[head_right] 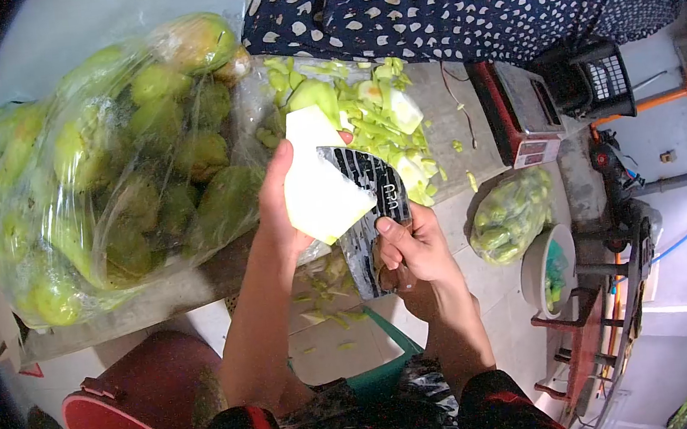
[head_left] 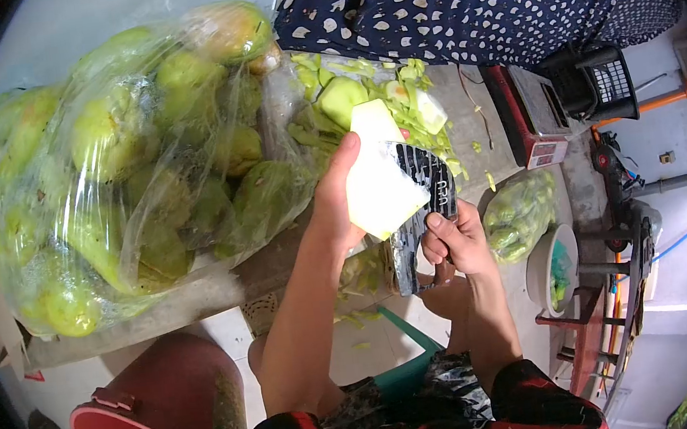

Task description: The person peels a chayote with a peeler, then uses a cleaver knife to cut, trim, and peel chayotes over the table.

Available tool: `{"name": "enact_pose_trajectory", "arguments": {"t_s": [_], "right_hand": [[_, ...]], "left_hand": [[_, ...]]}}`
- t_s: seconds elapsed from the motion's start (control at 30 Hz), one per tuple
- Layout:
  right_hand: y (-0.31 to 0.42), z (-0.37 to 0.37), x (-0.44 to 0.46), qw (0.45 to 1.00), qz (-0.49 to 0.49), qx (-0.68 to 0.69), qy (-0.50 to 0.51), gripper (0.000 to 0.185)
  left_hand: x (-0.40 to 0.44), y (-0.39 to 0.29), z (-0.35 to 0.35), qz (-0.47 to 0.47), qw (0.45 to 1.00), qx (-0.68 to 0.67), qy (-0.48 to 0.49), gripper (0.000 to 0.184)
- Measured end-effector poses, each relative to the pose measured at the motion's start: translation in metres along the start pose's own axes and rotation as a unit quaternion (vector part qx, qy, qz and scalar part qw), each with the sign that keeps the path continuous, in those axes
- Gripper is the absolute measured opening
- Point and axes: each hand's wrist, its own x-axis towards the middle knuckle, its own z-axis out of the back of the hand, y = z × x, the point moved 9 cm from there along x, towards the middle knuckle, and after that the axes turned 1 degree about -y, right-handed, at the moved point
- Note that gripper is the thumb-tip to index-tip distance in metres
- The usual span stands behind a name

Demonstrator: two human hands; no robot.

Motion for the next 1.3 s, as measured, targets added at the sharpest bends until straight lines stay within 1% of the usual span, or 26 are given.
{"name": "enact_pose_trajectory", "arguments": {"t_s": [0.07,0.13,0.17,0.23,0.33,0.47,0.53,0.57,0.6,0.67,0.73,0.77,0.83,0.87,0.9,0.93,1.0,1.07,1.13,1.17,1.2,1.27,1.3], "right_hand": [[-0.002,-0.002,0.0,1.0,-0.011,0.001,-0.002,0.014],[-0.003,-0.002,0.0,1.0,-0.021,0.002,-0.005,0.014],[-0.002,-0.002,0.001,1.0,-0.024,-0.007,-0.009,0.015],[-0.005,-0.003,0.004,0.999,-0.029,-0.013,-0.011,0.015],[-0.008,-0.006,0.01,0.999,-0.021,0.031,-0.013,0.015],[-0.016,-0.007,0.019,0.999,-0.021,0.034,-0.005,0.016],[-0.022,-0.011,0.023,0.999,-0.021,0.036,-0.003,0.016],[-0.025,-0.013,0.025,0.998,-0.016,0.052,-0.016,0.017],[-0.028,-0.012,0.026,0.997,-0.012,0.068,-0.03,0.017],[-0.031,-0.01,0.033,0.998,-0.01,0.069,-0.009,0.017],[-0.034,-0.008,0.036,0.998,-0.037,0.05,0.01,0.017],[-0.032,-0.008,0.039,0.998,-0.045,0.044,0.015,0.016],[-0.033,-0.003,0.043,0.998,-0.045,0.043,0.019,0.015],[-0.034,-0.002,0.045,0.998,-0.047,0.04,0.026,0.015],[-0.041,0.001,0.047,0.996,-0.057,0.059,0.024,0.01],[-0.043,0.003,0.048,0.996,-0.056,0.059,0.027,0.01],[-0.062,0.012,0.043,0.973,-0.154,0.173,-0.023,0.006],[-0.063,0.017,0.042,0.969,-0.168,0.181,-0.025,0.007],[-0.06,0.027,0.045,0.95,-0.169,0.258,-0.055,0.011],[-0.062,0.038,0.05,0.95,-0.149,0.262,-0.077,0.015],[-0.055,0.046,0.055,0.95,-0.114,0.274,-0.099,0.017],[-0.044,0.06,0.066,0.964,-0.034,0.243,-0.102,0.014],[-0.027,0.062,0.066,0.974,0.012,0.189,-0.124,0.014]], "left_hand": [[0.0,0.0,0.001,0.003,1.0,0.004,0.004,0.061],[0.0,0.005,0.007,0.045,0.998,0.038,-0.019,0.059],[0.001,0.006,0.007,0.045,0.998,0.039,-0.019,0.059],[0.003,0.002,0.011,0.007,0.999,0.011,-0.036,0.058],[0.005,0.001,0.018,-0.011,0.998,0.008,-0.068,0.059],[0.008,0.003,0.027,-0.006,0.998,0.007,-0.064,0.059],[0.007,-0.001,0.031,-0.058,0.994,-0.041,-0.087,0.056],[0.006,0.0,0.032,-0.057,0.994,-0.039,-0.089,0.056],[0.005,0.002,0.035,-0.047,0.993,-0.017,-0.102,0.054],[0.005,0.001,0.042,-0.037,0.992,0.011,-0.119,0.053],[0.006,0.005,0.053,0.001,0.987,0.028,-0.159,0.052],[0.007,0.008,0.054,0.004,0.987,0.028,-0.159,0.052],[0.009,0.001,0.061,-0.036,0.976,0.087,-0.195,0.051],[0.012,0.003,0.063,-0.036,0.977,0.088,-0.194,0.051],[0.012,-0.003,0.067,-0.079,0.969,0.109,-0.209,0.052],[0.011,-0.011,0.07,-0.123,0.958,0.13,-0.225,0.053],[0.013,-0.017,0.078,-0.122,0.952,0.145,-0.242,0.054],[0.01,-0.021,0.082,-0.12,0.945,0.158,-0.259,0.056],[0.011,-0.017,0.07,-0.079,0.972,0.065,-0.213,0.059],[0.012,-0.018,0.062,-0.075,0.982,0.05,-0.164,0.064],[0.011,-0.019,0.063,-0.076,0.982,0.049,-0.164,0.064],[0.012,-0.013,0.058,-0.035,0.99,-0.045,-0.126,0.065],[0.012,-0.016,0.056,-0.038,0.99,-0.045,-0.126,0.065]]}}
